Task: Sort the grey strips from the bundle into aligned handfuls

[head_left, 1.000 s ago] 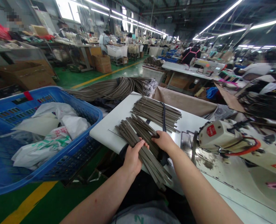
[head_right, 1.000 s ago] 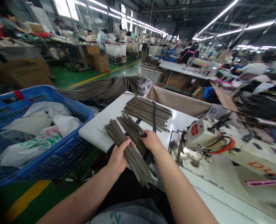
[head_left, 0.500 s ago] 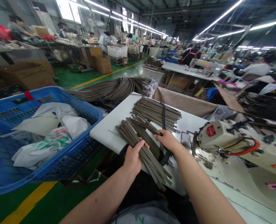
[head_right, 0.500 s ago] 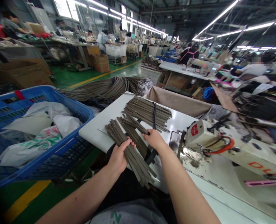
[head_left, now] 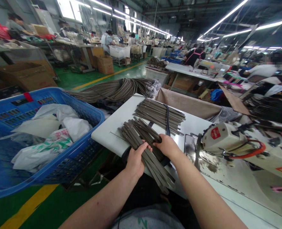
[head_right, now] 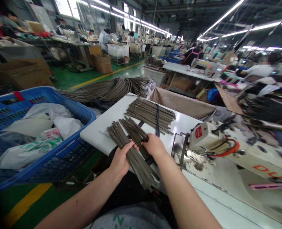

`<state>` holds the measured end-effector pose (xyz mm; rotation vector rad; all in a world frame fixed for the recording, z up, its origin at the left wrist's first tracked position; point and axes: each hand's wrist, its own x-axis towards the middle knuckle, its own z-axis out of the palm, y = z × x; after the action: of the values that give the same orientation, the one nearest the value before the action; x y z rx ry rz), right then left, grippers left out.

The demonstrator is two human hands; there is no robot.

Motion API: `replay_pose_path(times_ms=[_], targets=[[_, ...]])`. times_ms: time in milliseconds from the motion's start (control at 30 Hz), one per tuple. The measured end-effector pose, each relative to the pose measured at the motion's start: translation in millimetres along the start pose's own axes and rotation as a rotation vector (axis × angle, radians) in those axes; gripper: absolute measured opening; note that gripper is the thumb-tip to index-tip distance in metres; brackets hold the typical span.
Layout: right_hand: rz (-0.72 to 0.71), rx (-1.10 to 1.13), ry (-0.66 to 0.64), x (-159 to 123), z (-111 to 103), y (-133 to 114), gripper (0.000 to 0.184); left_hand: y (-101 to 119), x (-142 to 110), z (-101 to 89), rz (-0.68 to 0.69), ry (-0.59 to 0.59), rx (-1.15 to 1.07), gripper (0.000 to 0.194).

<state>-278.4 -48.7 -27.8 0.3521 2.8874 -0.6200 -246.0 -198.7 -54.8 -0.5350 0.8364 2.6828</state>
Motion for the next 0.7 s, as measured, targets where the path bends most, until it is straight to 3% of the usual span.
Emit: replay_pose_path(times_ms=[300, 533, 700], targets=[[-0.009, -0.027, -0.067, 4.3, 2.6, -1.2, 0.01, -1.2, 2.2, -2.7, 0.01, -0.011, -0.005, 0.032], [-0.008, -0.005, -0.044, 1.9, -14.2, 3.1, 0.009, -1.0, 1.5, -2.4, 0.002, -0.021, -0.01, 0.032], [0.025, -0.009, -0.031, -4.7, -14.3, 0.2, 0.019, -1.5, 2.5, -5.4, 0.011, -0.037, 0.006, 0.033]])
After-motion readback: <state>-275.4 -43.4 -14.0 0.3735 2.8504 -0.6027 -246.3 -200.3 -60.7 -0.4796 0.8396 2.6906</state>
